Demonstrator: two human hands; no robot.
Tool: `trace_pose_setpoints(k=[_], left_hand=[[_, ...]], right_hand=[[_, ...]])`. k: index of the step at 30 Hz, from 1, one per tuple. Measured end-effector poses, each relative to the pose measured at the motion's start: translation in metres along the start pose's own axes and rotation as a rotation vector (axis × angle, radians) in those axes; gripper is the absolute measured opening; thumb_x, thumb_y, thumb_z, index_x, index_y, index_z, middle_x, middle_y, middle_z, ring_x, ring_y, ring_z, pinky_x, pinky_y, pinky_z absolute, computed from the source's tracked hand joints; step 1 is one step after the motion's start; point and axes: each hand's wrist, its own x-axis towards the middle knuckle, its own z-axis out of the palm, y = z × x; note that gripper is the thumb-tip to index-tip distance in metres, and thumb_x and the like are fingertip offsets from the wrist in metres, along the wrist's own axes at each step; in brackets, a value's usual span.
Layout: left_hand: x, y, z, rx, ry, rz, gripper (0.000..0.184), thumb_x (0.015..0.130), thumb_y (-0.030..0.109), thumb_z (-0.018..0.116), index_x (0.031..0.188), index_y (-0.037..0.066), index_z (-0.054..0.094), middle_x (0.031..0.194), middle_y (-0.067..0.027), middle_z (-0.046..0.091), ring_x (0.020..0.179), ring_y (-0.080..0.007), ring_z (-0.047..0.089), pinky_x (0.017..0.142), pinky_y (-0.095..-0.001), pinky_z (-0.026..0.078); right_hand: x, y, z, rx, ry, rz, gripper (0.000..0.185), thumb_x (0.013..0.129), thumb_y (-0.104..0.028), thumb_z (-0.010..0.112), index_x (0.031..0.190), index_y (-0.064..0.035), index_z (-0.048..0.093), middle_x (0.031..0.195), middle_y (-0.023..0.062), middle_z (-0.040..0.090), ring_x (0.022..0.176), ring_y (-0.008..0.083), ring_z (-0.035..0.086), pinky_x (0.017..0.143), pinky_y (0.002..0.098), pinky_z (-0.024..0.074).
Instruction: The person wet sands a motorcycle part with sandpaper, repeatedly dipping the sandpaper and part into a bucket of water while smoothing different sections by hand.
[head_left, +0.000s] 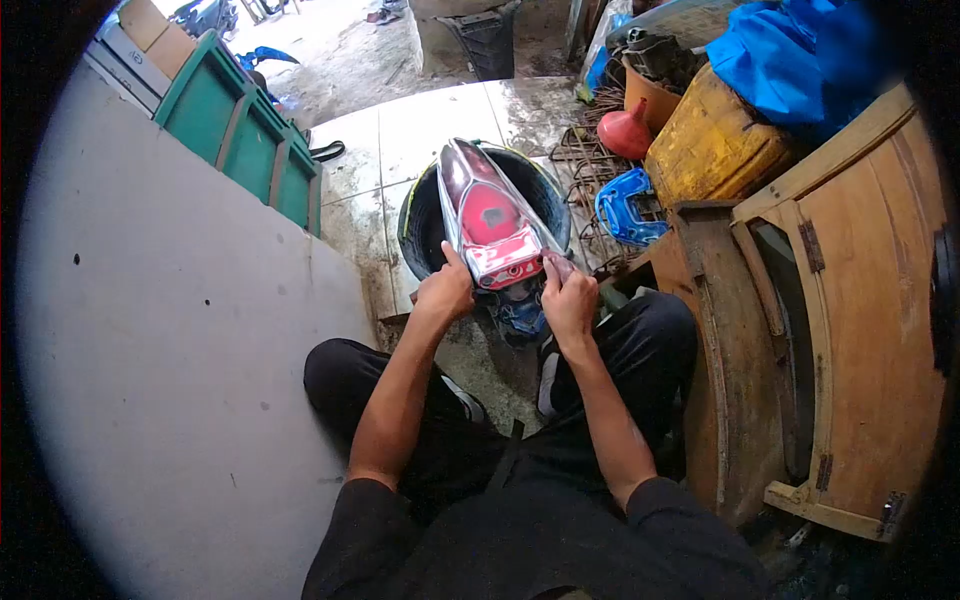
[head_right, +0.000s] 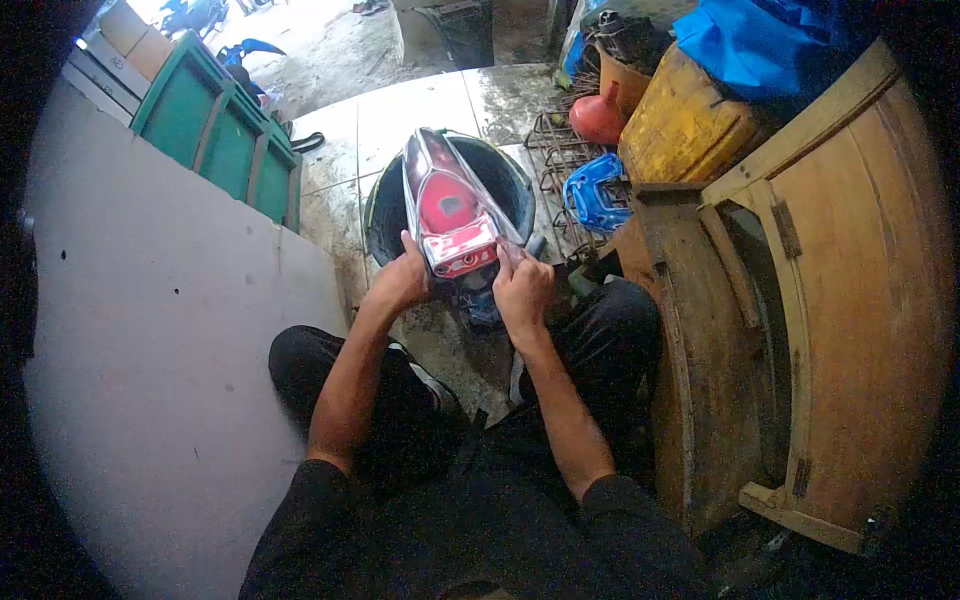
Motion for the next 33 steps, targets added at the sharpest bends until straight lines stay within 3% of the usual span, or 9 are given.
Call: trace_pose_setpoints(k=[5,8,15,17,20,23,25,27,33], left_hand=[[-0.001,-0.009,0.001,-0.010,0.033,0.023,0.089,0.083,0.015,0.061,0.146,-0.020,0.008,0.106,-0.0302,0.066,0.092,-0.0415,0.069,0.080,-0.0482,0.055],[-0.003,-0.003,-0.007,0.003,0.038,-0.030,0.090,0.081,0.015,0.062,0.145,-0.020,0.010,0.105,-0.0304,0.066,0.092,-0.0409,0.069,0.080,-0.0482,0.055],[0.005,-0.011,0.003,0.017,0.005,0.011,0.096,0.078,0.014,0.068,0.144,-0.021,0.007,0.108,-0.0320,0.064,0.092,-0.0425,0.069,0.079,-0.0483,0.056],[0.000,-0.004,0.000,0.041,0.035,-0.009,0.101,0.076,0.014,0.071,0.144,-0.021,0.005,0.109,-0.0335,0.063,0.092,-0.0430,0.068,0.079,-0.0476,0.056],[0.005,-0.011,0.007,-0.001,0.095,0.006,0.103,0.075,0.014,0.074,0.144,-0.021,0.005,0.108,-0.0342,0.063,0.093,-0.0431,0.068,0.079,-0.0467,0.057],[0.012,-0.022,0.016,-0.027,0.075,0.025,0.105,0.074,0.014,0.075,0.144,-0.021,0.005,0.108,-0.0342,0.063,0.093,-0.0437,0.068,0.080,-0.0460,0.057],[0.013,-0.021,0.019,-0.010,0.023,0.004,0.109,0.075,0.017,0.078,0.145,-0.020,0.004,0.112,-0.0335,0.062,0.094,-0.0445,0.068,0.081,-0.0464,0.057],[0.005,-0.006,0.003,-0.010,-0.020,-0.044,0.110,0.074,0.017,0.079,0.146,-0.020,0.004,0.113,-0.0332,0.061,0.096,-0.0444,0.068,0.083,-0.0469,0.056],[0.007,-0.006,0.005,0.000,-0.034,-0.061,0.105,0.076,0.013,0.074,0.147,-0.019,0.003,0.115,-0.0339,0.060,0.100,-0.0449,0.067,0.083,-0.0484,0.056]], right_hand=[[0.022,0.007,0.032,0.020,0.079,-0.010,0.026,0.095,-0.027,0.061,0.099,-0.0042,0.075,0.086,0.0221,0.070,0.079,0.0423,0.067,0.069,0.0469,0.0523],[0.027,0.018,0.045,-0.048,-0.008,0.108,0.027,0.093,-0.028,0.064,0.099,-0.0037,0.074,0.086,0.0228,0.070,0.079,0.0434,0.066,0.069,0.0476,0.0516],[-0.007,0.005,0.008,0.153,0.026,0.091,0.028,0.095,-0.026,0.063,0.098,0.0005,0.073,0.082,0.0255,0.068,0.077,0.0435,0.066,0.066,0.0482,0.0512],[0.006,0.004,0.021,0.178,0.082,-0.019,0.030,0.099,-0.026,0.056,0.102,-0.0028,0.073,0.086,0.0238,0.068,0.079,0.0443,0.066,0.068,0.0491,0.0511],[0.034,0.001,0.040,-0.051,-0.059,0.151,0.029,0.098,-0.030,0.055,0.099,-0.0071,0.074,0.082,0.0235,0.067,0.076,0.0461,0.063,0.069,0.0549,0.0477],[0.034,-0.008,0.032,-0.045,-0.083,0.096,0.033,0.094,-0.033,0.062,0.090,-0.0023,0.071,0.082,0.0271,0.066,0.080,0.0474,0.063,0.068,0.0529,0.0490],[0.016,-0.004,0.025,-0.008,-0.066,0.016,0.030,0.094,-0.031,0.063,0.095,-0.0024,0.073,0.085,0.0266,0.067,0.081,0.0461,0.064,0.068,0.0512,0.0500],[0.000,-0.007,0.011,0.139,0.012,0.124,0.027,0.094,-0.028,0.064,0.101,-0.0037,0.074,0.087,0.0254,0.068,0.083,0.0444,0.065,0.069,0.0490,0.0510],[0.015,0.002,0.035,0.035,0.004,0.073,0.025,0.093,-0.027,0.063,0.099,-0.0052,0.074,0.087,0.0247,0.068,0.082,0.0444,0.065,0.069,0.0490,0.0512]])
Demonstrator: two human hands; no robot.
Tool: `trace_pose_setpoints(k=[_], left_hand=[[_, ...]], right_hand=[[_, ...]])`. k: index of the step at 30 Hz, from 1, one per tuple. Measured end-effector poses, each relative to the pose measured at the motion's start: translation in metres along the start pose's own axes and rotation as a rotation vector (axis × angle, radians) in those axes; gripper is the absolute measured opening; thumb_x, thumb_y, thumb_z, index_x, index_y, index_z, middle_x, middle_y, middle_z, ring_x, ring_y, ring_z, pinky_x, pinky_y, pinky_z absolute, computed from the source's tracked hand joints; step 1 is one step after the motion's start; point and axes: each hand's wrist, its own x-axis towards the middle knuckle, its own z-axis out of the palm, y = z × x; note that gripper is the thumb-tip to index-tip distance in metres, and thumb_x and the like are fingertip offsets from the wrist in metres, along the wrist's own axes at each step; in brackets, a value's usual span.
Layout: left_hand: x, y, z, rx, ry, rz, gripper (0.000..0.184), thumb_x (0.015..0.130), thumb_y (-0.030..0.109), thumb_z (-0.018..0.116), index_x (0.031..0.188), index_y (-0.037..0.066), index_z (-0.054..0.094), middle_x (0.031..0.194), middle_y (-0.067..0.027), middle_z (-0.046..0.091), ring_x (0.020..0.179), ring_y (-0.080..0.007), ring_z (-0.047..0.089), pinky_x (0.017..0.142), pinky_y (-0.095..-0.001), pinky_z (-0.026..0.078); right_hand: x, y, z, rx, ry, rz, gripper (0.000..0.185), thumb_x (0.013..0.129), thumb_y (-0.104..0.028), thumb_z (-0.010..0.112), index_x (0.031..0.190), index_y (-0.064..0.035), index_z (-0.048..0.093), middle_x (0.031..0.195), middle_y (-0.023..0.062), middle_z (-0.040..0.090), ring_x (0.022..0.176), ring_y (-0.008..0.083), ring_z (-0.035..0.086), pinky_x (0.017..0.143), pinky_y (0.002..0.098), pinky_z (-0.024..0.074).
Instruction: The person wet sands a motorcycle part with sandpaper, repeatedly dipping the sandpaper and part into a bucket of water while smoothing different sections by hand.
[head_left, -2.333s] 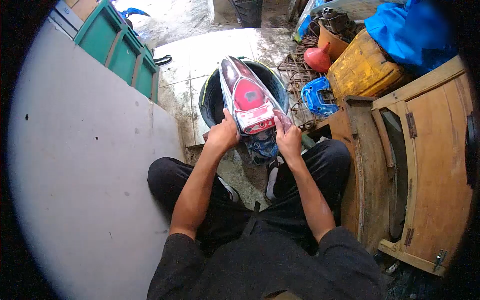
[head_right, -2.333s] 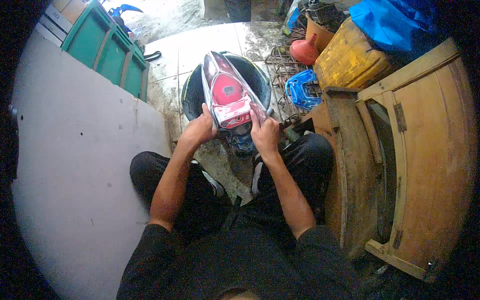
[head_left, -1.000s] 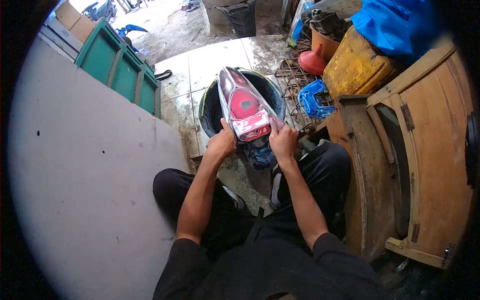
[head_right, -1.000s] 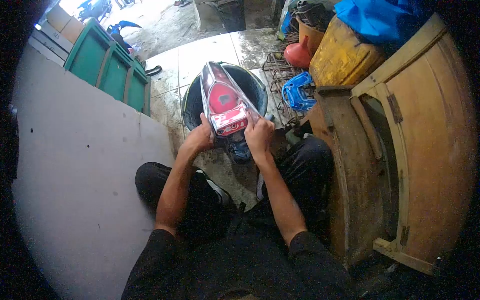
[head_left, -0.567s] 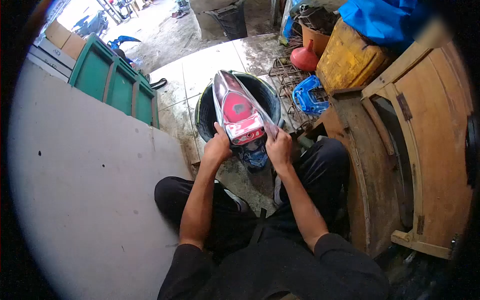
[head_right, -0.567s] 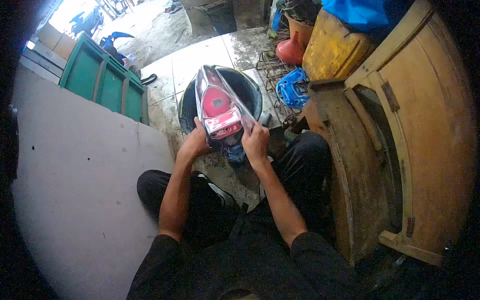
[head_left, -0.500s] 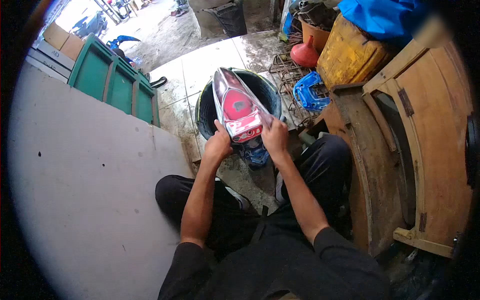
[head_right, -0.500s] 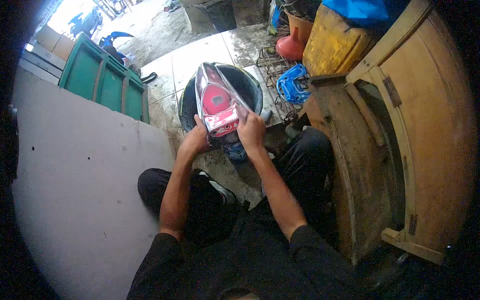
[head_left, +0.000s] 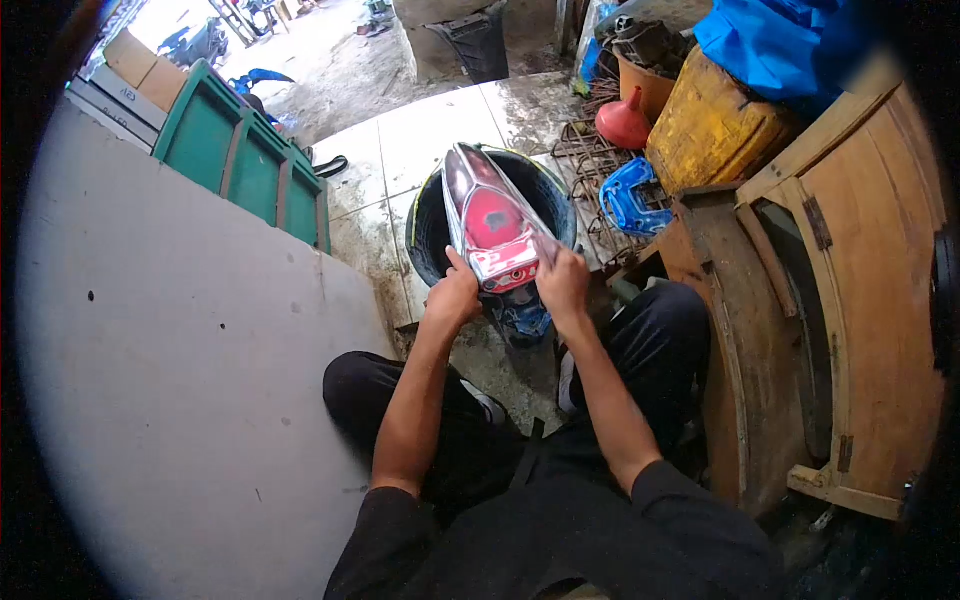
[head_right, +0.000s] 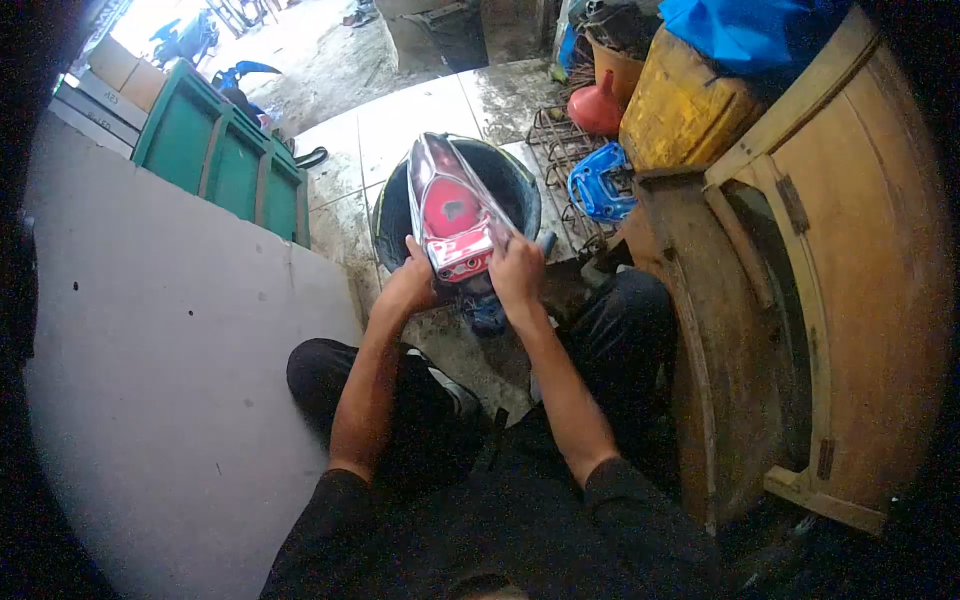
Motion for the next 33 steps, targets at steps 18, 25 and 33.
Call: trace_pose_setpoints(k=[18,25,33], left_hand=[[-0.007,-0.004,-0.001,-0.010,0.062,0.086,0.090,0.083,0.005,0.059,0.138,-0.029,-0.003,0.105,-0.0421,0.060,0.092,-0.0479,0.067,0.077,-0.0486,0.055],[-0.009,0.004,-0.004,-0.009,0.036,0.048,0.105,0.076,0.013,0.072,0.145,-0.021,0.001,0.113,-0.0342,0.061,0.095,-0.0460,0.067,0.079,-0.0471,0.057],[-0.003,-0.005,0.001,0.011,0.019,0.067,0.104,0.075,0.011,0.072,0.144,-0.022,0.003,0.112,-0.0359,0.060,0.095,-0.0464,0.067,0.082,-0.0465,0.057]], right_hand=[[0.013,-0.012,-0.018,-0.070,-0.138,-0.003,0.022,0.091,-0.021,0.064,0.099,-0.0020,0.074,0.081,0.0243,0.067,0.078,0.0422,0.066,0.066,0.0465,0.0521],[-0.014,-0.004,-0.041,0.091,-0.118,0.013,0.024,0.093,-0.021,0.064,0.104,-0.0019,0.073,0.093,0.0208,0.071,0.087,0.0377,0.070,0.073,0.0430,0.0546],[0.005,-0.007,-0.018,-0.059,-0.165,0.041,0.022,0.092,-0.019,0.064,0.100,-0.0013,0.073,0.090,0.0224,0.070,0.086,0.0398,0.068,0.072,0.0457,0.0530]])
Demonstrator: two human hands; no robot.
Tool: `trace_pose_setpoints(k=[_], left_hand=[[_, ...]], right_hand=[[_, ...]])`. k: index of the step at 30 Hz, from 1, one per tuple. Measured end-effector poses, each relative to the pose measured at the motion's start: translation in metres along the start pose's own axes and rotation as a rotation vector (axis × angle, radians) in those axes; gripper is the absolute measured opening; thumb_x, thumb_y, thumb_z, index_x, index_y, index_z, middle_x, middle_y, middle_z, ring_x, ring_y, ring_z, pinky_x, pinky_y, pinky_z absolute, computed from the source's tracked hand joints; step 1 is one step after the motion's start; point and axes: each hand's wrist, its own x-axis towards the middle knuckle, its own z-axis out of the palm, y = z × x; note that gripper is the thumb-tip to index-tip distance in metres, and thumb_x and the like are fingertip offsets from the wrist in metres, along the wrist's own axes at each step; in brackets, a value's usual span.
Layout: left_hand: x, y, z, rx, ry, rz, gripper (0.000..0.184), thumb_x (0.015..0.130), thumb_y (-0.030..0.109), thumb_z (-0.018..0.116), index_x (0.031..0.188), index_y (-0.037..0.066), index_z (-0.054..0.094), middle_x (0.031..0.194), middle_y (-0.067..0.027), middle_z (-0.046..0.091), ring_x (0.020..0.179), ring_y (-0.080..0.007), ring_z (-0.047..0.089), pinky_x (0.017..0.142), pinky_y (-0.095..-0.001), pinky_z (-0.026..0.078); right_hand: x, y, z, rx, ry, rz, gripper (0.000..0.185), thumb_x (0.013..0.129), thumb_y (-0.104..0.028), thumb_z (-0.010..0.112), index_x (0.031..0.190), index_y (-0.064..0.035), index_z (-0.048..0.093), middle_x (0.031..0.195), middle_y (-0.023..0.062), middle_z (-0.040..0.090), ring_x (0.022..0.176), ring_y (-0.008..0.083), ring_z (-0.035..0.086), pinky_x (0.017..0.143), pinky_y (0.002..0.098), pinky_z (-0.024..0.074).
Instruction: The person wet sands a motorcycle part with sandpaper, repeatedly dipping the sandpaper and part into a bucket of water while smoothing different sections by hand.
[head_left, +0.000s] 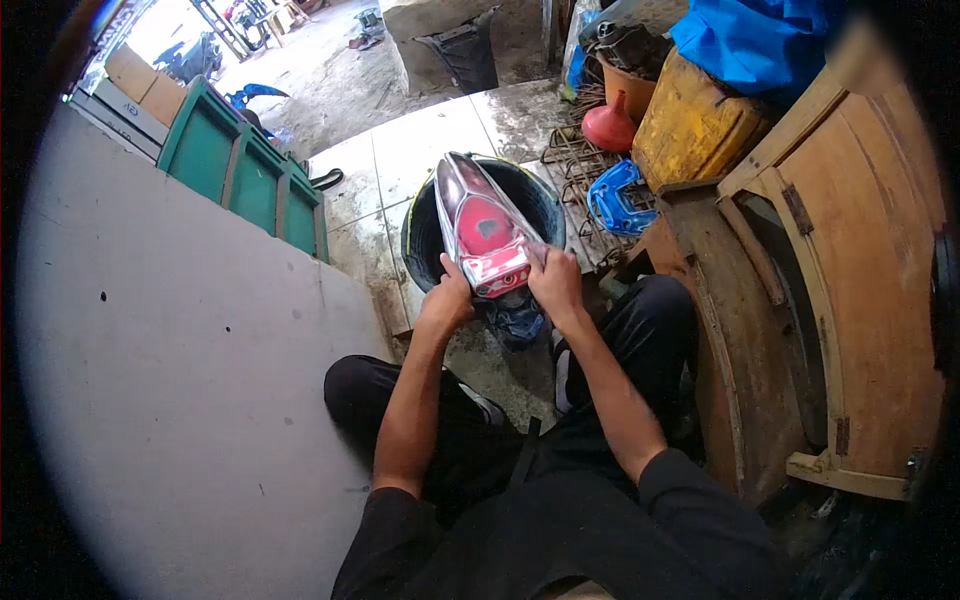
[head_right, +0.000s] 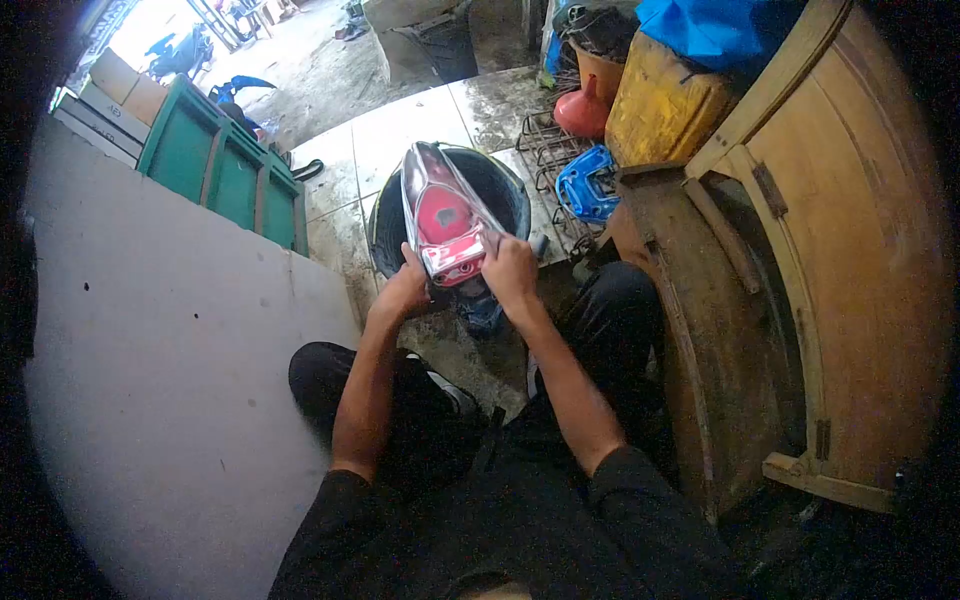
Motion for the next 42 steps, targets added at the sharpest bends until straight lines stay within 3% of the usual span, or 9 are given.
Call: trace_pose_setpoints(k=[7,9,13,16,19,23,30,34,42], left_hand=[[0.005,0.001,0.002,0.006,0.042,-0.014,0.104,0.073,0.013,0.074,0.143,-0.023,0.006,0.109,-0.0348,0.061,0.093,-0.0450,0.068,0.079,-0.0473,0.057],[0.005,-0.004,0.006,-0.015,0.062,0.017,0.104,0.073,0.013,0.074,0.143,-0.023,0.006,0.109,-0.0344,0.062,0.092,-0.0445,0.068,0.078,-0.0474,0.058],[-0.003,-0.002,0.002,0.010,0.058,0.030,0.105,0.076,0.016,0.075,0.143,-0.023,0.005,0.110,-0.0336,0.062,0.092,-0.0434,0.069,0.079,-0.0470,0.058],[0.001,0.002,0.003,0.031,0.013,0.003,0.097,0.080,0.006,0.066,0.137,-0.029,-0.004,0.105,-0.0406,0.061,0.096,-0.0472,0.067,0.079,-0.0473,0.055],[0.006,-0.005,0.008,-0.009,0.061,0.043,0.101,0.078,0.008,0.071,0.138,-0.029,-0.003,0.105,-0.0403,0.062,0.095,-0.0466,0.067,0.078,-0.0471,0.056],[0.000,0.003,-0.002,0.029,0.018,-0.032,0.106,0.076,0.016,0.075,0.144,-0.022,0.004,0.113,-0.0334,0.061,0.092,-0.0438,0.069,0.078,-0.0458,0.058],[-0.001,0.002,0.002,-0.004,0.049,-0.005,0.107,0.074,0.015,0.077,0.144,-0.022,0.004,0.111,-0.0335,0.062,0.092,-0.0432,0.069,0.077,-0.0460,0.058],[0.004,0.002,0.001,0.029,0.053,-0.016,0.109,0.072,0.015,0.078,0.144,-0.023,0.005,0.109,-0.0336,0.062,0.092,-0.0428,0.069,0.077,-0.0453,0.058],[0.006,-0.007,0.007,0.028,0.063,0.015,0.108,0.073,0.014,0.078,0.143,-0.024,0.005,0.105,-0.0315,0.064,0.088,-0.0414,0.070,0.074,-0.0432,0.059]], right_hand=[[-0.009,0.006,0.004,0.148,0.173,-0.112,0.022,0.092,-0.019,0.065,0.097,0.0003,0.073,0.088,0.0222,0.070,0.084,0.0399,0.068,0.071,0.0444,0.0528],[0.011,-0.002,0.013,-0.046,0.008,-0.109,0.023,0.094,-0.021,0.062,0.101,-0.0017,0.072,0.092,0.0237,0.069,0.084,0.0408,0.068,0.071,0.0458,0.0537],[0.012,-0.011,0.016,0.026,-0.027,-0.036,0.021,0.093,-0.016,0.063,0.100,0.0014,0.072,0.087,0.0210,0.071,0.085,0.0391,0.069,0.072,0.0438,0.0538],[-0.018,0.003,0.007,0.328,0.095,-0.085,0.026,0.096,-0.016,0.062,0.111,0.0027,0.070,0.107,0.0211,0.070,0.106,0.0299,0.069,0.086,0.0345,0.0539],[-0.037,0.000,0.001,0.284,0.128,-0.068,0.028,0.097,-0.016,0.060,0.113,0.0046,0.068,0.113,0.0202,0.070,0.111,0.0278,0.067,0.090,0.0335,0.0526],[-0.009,0.001,0.022,0.308,0.092,-0.199,0.033,0.100,-0.020,0.056,0.120,0.0046,0.064,0.122,0.0249,0.064,0.116,0.0357,0.062,0.096,0.0397,0.0502],[-0.033,0.000,0.006,0.429,0.102,-0.077,0.030,0.101,-0.014,0.053,0.120,0.0046,0.065,0.120,0.0204,0.068,0.117,0.0300,0.064,0.094,0.0344,0.0501],[-0.039,0.004,0.011,0.371,0.137,-0.085,0.032,0.101,-0.016,0.051,0.121,0.0054,0.064,0.124,0.0239,0.064,0.118,0.0333,0.063,0.095,0.0372,0.0507],[-0.018,-0.001,0.022,0.367,0.130,-0.123,0.028,0.100,-0.015,0.052,0.115,0.0042,0.068,0.116,0.0204,0.069,0.113,0.0293,0.066,0.094,0.0344,0.0504]])
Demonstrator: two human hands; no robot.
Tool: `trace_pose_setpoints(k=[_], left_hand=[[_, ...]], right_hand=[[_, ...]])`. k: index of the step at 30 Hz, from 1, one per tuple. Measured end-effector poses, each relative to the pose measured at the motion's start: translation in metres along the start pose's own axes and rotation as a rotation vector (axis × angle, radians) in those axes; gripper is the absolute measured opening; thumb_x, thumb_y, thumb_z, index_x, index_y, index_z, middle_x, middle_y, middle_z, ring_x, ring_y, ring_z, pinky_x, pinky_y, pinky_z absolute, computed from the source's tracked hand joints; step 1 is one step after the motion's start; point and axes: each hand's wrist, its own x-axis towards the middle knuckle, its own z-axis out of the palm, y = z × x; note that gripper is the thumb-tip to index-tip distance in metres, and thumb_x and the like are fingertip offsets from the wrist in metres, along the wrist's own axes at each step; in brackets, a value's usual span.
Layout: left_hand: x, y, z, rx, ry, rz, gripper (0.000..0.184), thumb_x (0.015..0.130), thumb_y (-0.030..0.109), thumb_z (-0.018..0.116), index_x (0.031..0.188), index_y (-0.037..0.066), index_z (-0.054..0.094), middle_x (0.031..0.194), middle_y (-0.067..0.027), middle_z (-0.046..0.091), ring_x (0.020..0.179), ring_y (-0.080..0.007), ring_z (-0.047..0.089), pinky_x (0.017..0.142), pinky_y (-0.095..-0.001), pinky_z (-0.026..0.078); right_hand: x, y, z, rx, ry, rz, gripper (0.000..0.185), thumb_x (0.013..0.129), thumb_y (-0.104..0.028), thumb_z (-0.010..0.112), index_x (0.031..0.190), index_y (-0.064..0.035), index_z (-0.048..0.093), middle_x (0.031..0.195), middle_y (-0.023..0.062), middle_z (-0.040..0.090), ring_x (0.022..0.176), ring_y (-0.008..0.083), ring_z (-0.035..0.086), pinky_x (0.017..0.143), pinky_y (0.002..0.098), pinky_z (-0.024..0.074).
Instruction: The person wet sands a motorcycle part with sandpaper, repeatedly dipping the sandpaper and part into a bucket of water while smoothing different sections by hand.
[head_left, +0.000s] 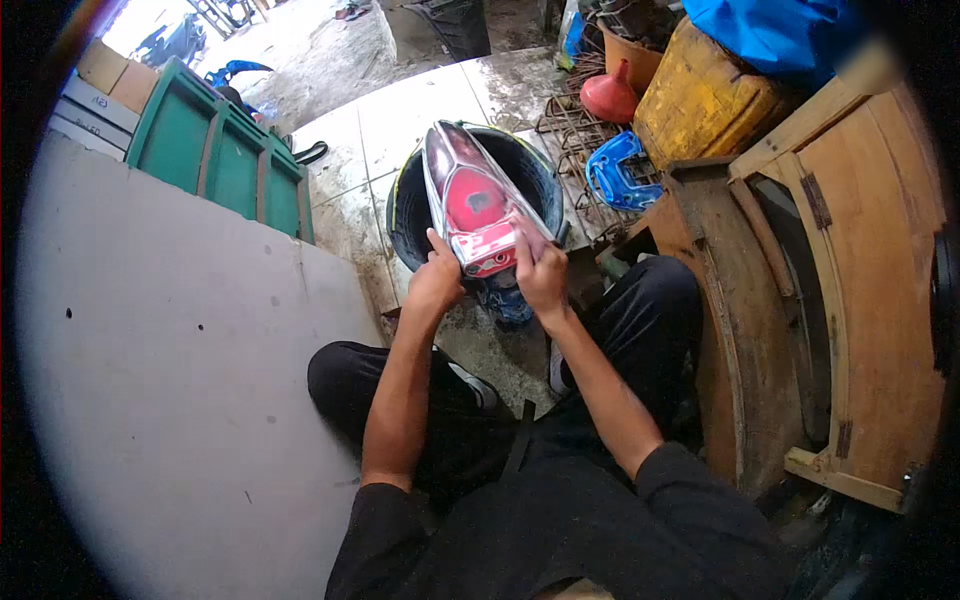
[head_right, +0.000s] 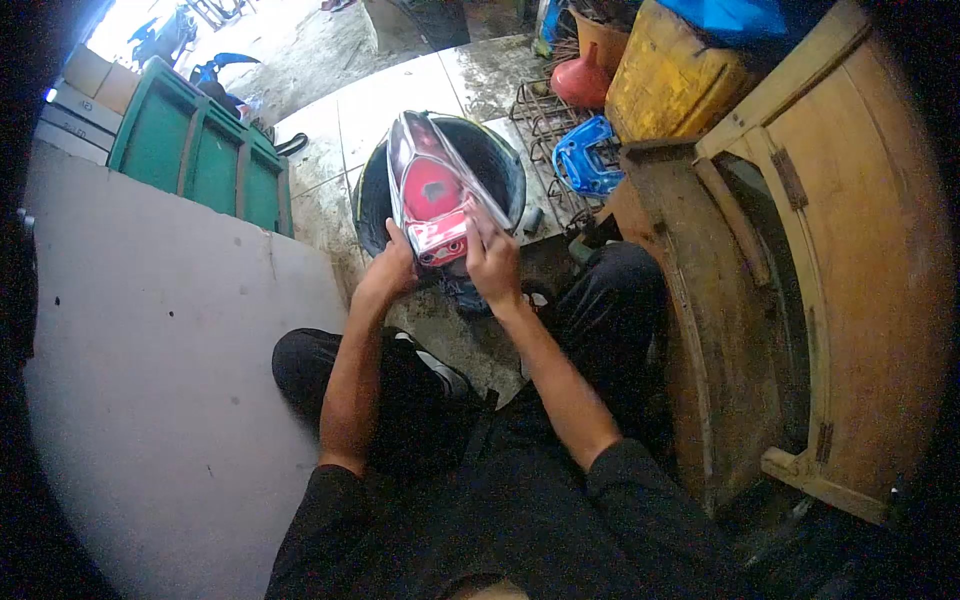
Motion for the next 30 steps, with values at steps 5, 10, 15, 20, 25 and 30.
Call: trace_pose_setpoints(k=[5,10,15,20,25,30], left_hand=[[-0.009,0.019,-0.014,0.110,0.000,-0.062,0.111,0.071,0.015,0.081,0.143,-0.023,0.005,0.104,-0.0297,0.065,0.088,-0.0386,0.071,0.073,-0.0413,0.059],[-0.009,0.015,-0.013,0.067,0.005,-0.049,0.109,0.073,0.014,0.079,0.143,-0.023,0.005,0.105,-0.0315,0.064,0.090,-0.0415,0.070,0.075,-0.0433,0.059],[-0.005,0.003,-0.014,-0.065,-0.036,-0.033,0.094,0.081,0.011,0.066,0.146,-0.020,0.004,0.109,-0.0354,0.063,0.093,-0.0461,0.068,0.080,-0.0504,0.056],[-0.016,0.004,-0.051,-0.200,-0.130,0.008,0.101,0.080,0.024,0.076,0.146,-0.018,0.012,0.111,-0.0358,0.062,0.106,-0.0471,0.062,0.091,-0.0460,0.051],[-0.023,-0.003,-0.094,-0.623,0.113,0.146,0.098,0.083,0.040,0.078,0.152,-0.003,0.025,0.142,-0.0307,0.047,0.128,-0.0360,0.052,0.107,-0.0437,0.042],[-0.019,0.009,-0.099,-0.967,0.120,0.362,0.048,0.094,0.026,0.069,0.131,-0.001,0.051,0.120,-0.0144,0.063,0.116,-0.0186,0.059,0.103,-0.0390,0.046]], right_hand=[[-0.028,-0.002,-0.015,-0.014,0.049,0.027,0.032,0.101,-0.015,0.049,0.119,0.0058,0.065,0.121,0.0245,0.065,0.114,0.0337,0.065,0.094,0.0368,0.0516],[0.015,0.002,0.003,0.014,-0.045,0.016,0.028,0.099,-0.015,0.053,0.114,0.0049,0.066,0.115,0.0239,0.068,0.112,0.0356,0.065,0.094,0.0389,0.0510],[-0.006,0.000,-0.003,-0.021,0.028,-0.145,0.025,0.099,-0.013,0.054,0.111,0.0031,0.068,0.109,0.0219,0.070,0.103,0.0348,0.068,0.088,0.0396,0.0530],[-0.001,-0.020,-0.025,-0.025,-0.032,-0.046,0.024,0.100,-0.013,0.053,0.112,0.0027,0.068,0.106,0.0185,0.072,0.099,0.0289,0.070,0.086,0.0352,0.0522],[0.046,-0.039,-0.002,0.282,-0.275,0.019,0.020,0.099,-0.013,0.057,0.108,0.0028,0.067,0.102,0.0124,0.072,0.096,0.0175,0.068,0.086,0.0301,0.0512],[0.084,-0.047,0.022,0.571,-0.687,0.189,0.038,0.097,-0.032,0.064,0.118,0.0005,0.063,0.106,0.0113,0.069,0.097,0.0174,0.064,0.085,0.0298,0.0497]])
